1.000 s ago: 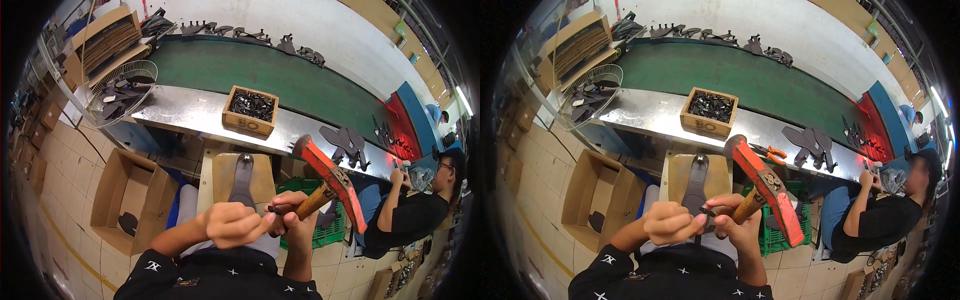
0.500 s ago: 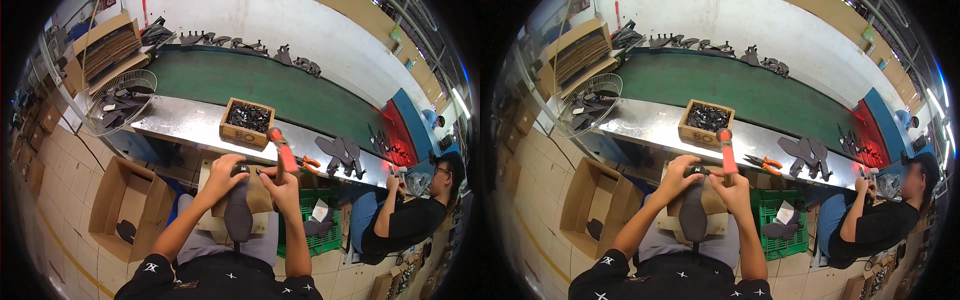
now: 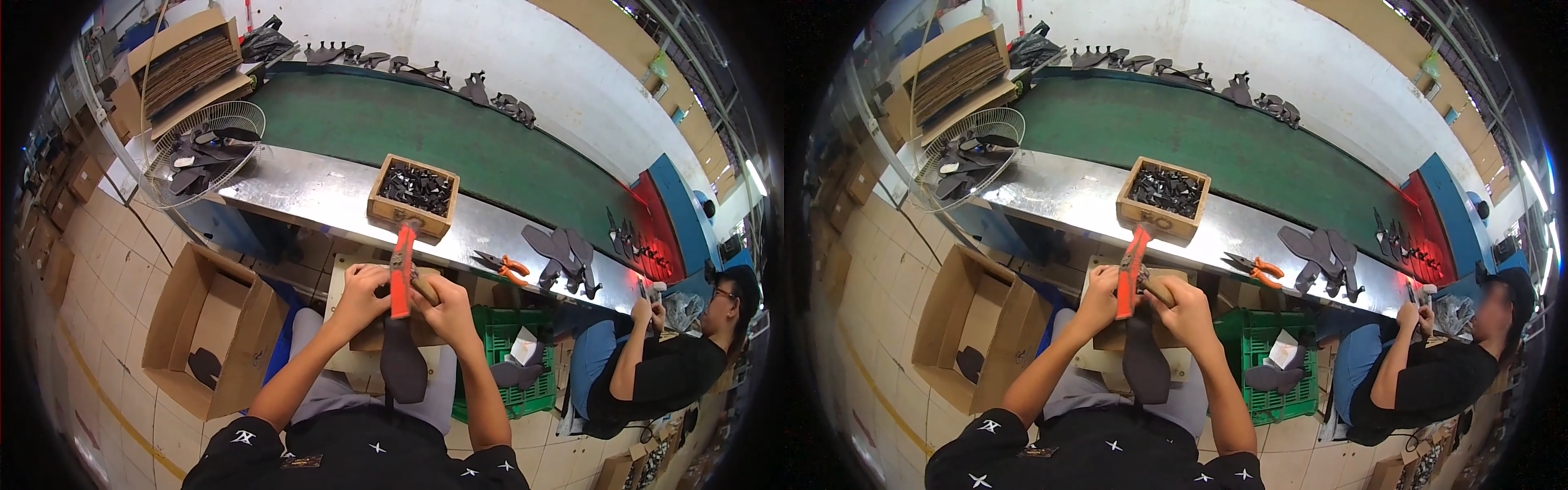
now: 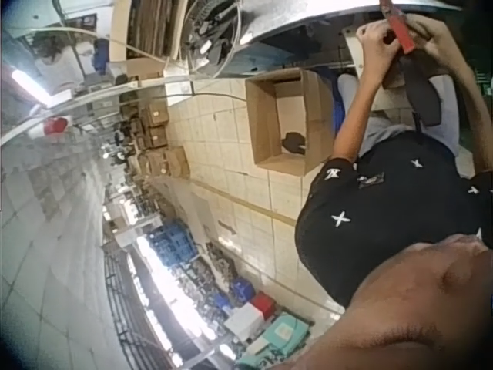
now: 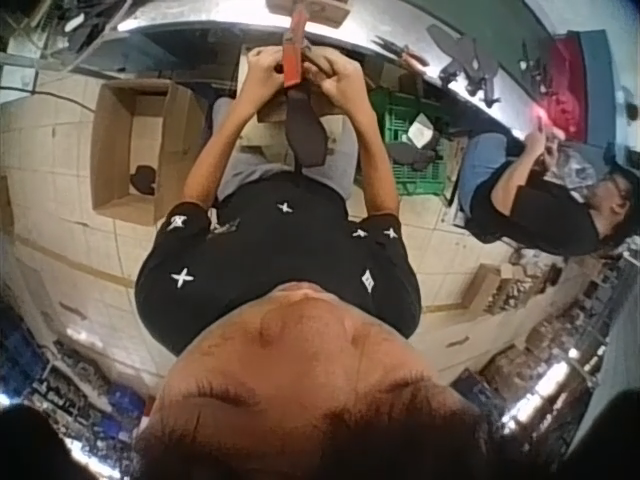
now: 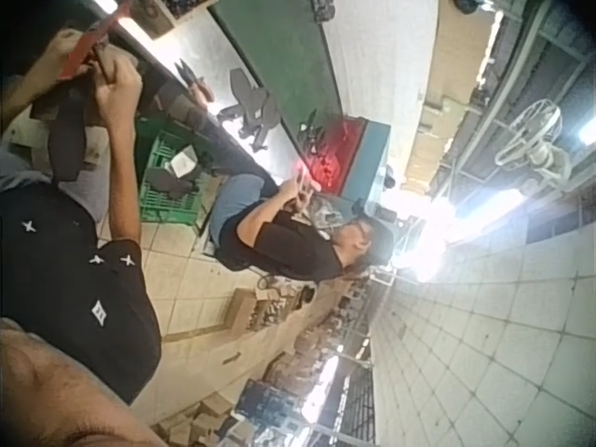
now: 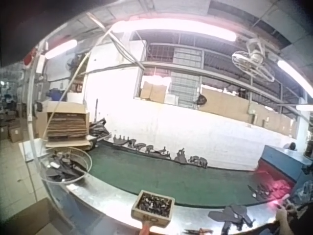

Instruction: Sorting shoe components and using a hammer to assemble them at a factory workbench.

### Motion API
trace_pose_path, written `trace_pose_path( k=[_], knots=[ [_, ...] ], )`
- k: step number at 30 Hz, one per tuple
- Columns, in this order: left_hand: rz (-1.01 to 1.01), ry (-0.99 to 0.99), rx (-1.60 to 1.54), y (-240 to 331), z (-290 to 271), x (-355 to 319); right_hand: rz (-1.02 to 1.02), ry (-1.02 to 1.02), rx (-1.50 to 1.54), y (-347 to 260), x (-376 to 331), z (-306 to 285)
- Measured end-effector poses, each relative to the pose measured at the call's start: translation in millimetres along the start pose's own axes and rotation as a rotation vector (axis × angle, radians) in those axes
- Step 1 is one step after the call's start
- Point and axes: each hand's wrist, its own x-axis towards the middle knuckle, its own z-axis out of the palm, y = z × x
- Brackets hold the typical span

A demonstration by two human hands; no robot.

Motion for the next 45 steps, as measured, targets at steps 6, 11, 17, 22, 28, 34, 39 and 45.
trace_pose_path(
  k=[6, 11, 17, 22, 28, 34, 39, 45],
  knots=[
    [-0.019, -0.052, -0.13, -30.5, 17.5, -0.8, -0.016, -0.011, -0.222, -3.3, -4.6, -8.3],
    [-0.182, 0.116, -0.495, -2.3, 7.5, 1.7, -0.013, -0.072, -0.189, -30.7, -3.4, -7.8],
    [-0.2, -0.207, -0.437, -8.2, -1.6, 11.6, -0.005, 0.146, 0.346, -56.6, -44.8, -11.0],
    [-0.142, -0.223, -0.458, -14.7, 1.3, 15.1, -0.02, 0.215, 0.151, -70.5, -82.6, -17.2],
    [-0.185, -0.202, -0.529, -29.7, 10.6, 15.7, 0.096, 0.084, 0.099, -90.0, -90.4, -31.9],
    [-0.185, -0.2, -0.401, -20.6, -3.8, 11.3, 0.008, 0.153, 0.082, -67.3, -90.8, -10.0],
    [-0.149, -0.234, -0.304, 12.7, 2.7, 17.8, 0.073, 0.192, -0.073, -83.1, -87.7, -34.4],
    [-0.008, -0.208, 0.138, 7.7, -4.2, -6.4, -0.162, 0.524, 0.245, -166.8, -89.6, -64.6]
  ],
)
